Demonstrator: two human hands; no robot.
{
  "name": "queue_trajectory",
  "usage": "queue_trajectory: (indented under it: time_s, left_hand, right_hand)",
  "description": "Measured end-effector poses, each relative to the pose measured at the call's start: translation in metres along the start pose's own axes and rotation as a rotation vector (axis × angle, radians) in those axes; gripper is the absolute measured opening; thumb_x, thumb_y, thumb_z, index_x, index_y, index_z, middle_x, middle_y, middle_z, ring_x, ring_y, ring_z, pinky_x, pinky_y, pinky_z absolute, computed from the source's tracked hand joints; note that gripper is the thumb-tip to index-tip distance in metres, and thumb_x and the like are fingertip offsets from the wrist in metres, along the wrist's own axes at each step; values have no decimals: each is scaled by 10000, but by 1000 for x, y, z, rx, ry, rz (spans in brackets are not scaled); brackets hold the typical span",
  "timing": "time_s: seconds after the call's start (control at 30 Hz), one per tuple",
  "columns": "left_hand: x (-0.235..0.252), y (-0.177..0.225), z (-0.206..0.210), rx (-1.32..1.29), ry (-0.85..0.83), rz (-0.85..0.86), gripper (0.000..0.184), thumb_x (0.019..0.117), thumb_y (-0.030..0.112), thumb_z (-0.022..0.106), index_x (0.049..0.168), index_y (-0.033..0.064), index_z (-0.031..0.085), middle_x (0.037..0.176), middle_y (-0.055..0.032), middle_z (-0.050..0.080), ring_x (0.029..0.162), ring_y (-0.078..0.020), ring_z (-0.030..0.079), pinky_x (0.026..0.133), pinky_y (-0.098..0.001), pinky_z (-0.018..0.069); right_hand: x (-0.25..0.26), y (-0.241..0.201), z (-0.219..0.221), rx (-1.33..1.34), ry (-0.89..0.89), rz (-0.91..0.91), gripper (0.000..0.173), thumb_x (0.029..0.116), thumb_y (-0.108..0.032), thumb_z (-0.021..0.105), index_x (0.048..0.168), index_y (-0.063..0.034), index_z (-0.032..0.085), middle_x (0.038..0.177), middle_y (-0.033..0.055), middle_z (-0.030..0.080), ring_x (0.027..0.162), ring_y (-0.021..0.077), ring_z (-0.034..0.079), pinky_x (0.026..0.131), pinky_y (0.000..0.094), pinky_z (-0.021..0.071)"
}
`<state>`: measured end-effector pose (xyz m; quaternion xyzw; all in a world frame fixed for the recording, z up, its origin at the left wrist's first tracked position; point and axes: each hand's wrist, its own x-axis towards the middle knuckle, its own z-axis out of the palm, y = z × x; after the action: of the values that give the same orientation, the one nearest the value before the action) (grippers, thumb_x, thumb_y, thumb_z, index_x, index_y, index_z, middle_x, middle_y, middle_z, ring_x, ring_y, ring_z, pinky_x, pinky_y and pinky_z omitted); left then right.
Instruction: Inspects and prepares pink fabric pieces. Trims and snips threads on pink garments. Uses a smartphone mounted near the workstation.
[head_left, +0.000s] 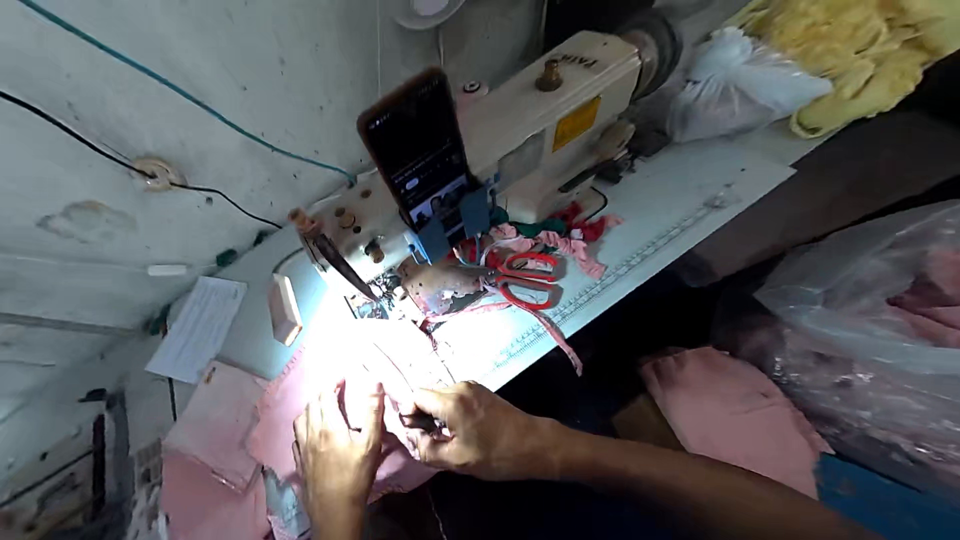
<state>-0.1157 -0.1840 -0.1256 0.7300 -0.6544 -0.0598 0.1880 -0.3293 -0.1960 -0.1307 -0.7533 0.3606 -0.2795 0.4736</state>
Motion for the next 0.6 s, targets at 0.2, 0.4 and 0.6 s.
queue_trajectory:
  time_s: [0.2,0.4,0.6]
  left_hand:
    - [-4,-22,-6,-519,-190,-57,183,941,228,610,910,65,686,689,61,627,583,-1,586,547,-203,510]
    - [-40,12,-20,-655,684,279,255,1035,66,541,1289,61,514,1173,102,622,1086,24,602,940,-191,511]
    - [-32,12,16,-393,295,-111,538,980,258,621,1364,-95,488,1225,-213,623,1094,-185,639,909,-311,553]
  right_hand:
    - [0,-7,-7,-88,-133,15,251,966,-300,617,1042,-62,646,789,111,626,764,276,646,675,488,509]
    - [-4,-22,12,-203,159,-248,155,939,-248,639,1010,-113,665,661,19,603,577,180,620,501,386,501]
    - [17,11,19,-270,142,199,336,987,-359,581,1133,-70,673,857,131,695,804,313,702,691,525,550]
